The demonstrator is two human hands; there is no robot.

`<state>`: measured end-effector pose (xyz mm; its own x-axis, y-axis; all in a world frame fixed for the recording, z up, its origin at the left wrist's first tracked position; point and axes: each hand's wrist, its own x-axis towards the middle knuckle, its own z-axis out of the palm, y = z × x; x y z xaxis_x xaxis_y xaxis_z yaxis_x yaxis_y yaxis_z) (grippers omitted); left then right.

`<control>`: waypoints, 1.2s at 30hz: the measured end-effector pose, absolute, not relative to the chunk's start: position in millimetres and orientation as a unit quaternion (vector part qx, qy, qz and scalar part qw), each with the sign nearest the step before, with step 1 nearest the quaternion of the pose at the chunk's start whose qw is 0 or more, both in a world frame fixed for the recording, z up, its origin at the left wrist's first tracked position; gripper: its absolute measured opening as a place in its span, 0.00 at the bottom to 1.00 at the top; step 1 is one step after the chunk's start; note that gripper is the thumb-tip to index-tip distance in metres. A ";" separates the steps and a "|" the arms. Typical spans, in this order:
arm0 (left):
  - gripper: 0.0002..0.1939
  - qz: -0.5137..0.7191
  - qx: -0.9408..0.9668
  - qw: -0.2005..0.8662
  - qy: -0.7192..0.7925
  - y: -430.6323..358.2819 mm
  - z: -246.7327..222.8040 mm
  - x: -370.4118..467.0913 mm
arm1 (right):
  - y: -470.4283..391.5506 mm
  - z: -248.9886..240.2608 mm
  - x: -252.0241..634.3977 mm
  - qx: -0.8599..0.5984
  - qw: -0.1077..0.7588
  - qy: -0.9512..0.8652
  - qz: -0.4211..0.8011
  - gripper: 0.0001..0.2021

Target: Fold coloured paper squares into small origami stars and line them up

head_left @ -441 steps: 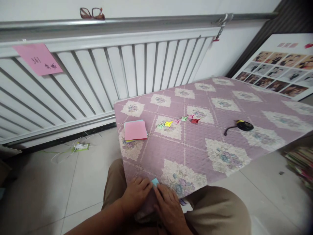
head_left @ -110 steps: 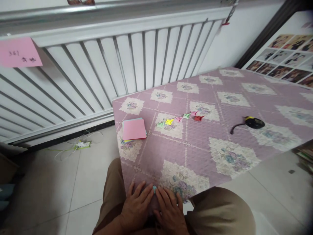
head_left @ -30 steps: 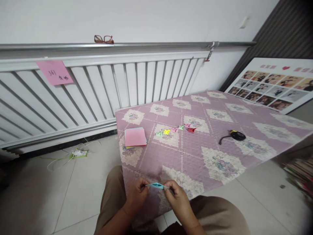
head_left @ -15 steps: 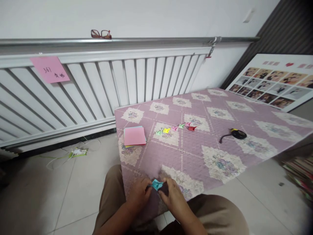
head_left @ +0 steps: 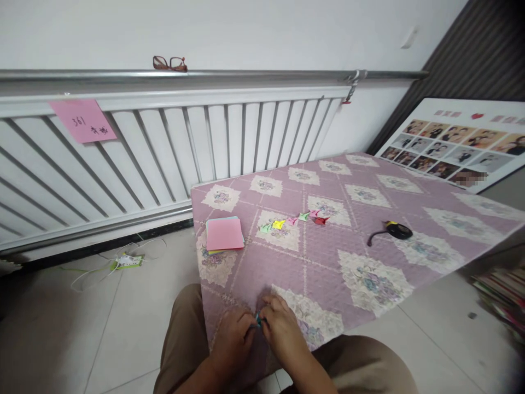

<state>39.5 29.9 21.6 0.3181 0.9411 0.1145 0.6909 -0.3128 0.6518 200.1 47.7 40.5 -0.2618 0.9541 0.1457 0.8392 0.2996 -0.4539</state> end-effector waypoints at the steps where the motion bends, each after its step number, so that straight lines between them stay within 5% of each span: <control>1: 0.09 0.248 0.773 0.253 0.526 29.6 21.0 39.9 | 47.9 39.3 199.3 -0.577 0.191 -0.782 0.138 0.11; 12: 0.11 0.262 0.785 0.269 0.494 42.0 -20.7 29.0 | 54.2 16.5 211.2 -0.589 0.181 -0.778 0.121 0.09; 20: 0.15 0.353 0.694 0.205 0.593 111.4 7.7 45.6 | 74.1 34.7 248.7 -0.569 0.231 -0.782 0.112 0.08; 36: 0.19 0.051 0.735 0.119 0.666 146.0 16.0 83.3 | 249.6 57.2 409.1 -0.621 0.225 -0.750 0.030 0.08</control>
<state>83.3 146.0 16.0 0.1074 0.9907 -0.0831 0.9664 -0.0844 0.2429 409.1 249.6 57.2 -0.1263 0.9452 0.3010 0.9184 0.2261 -0.3247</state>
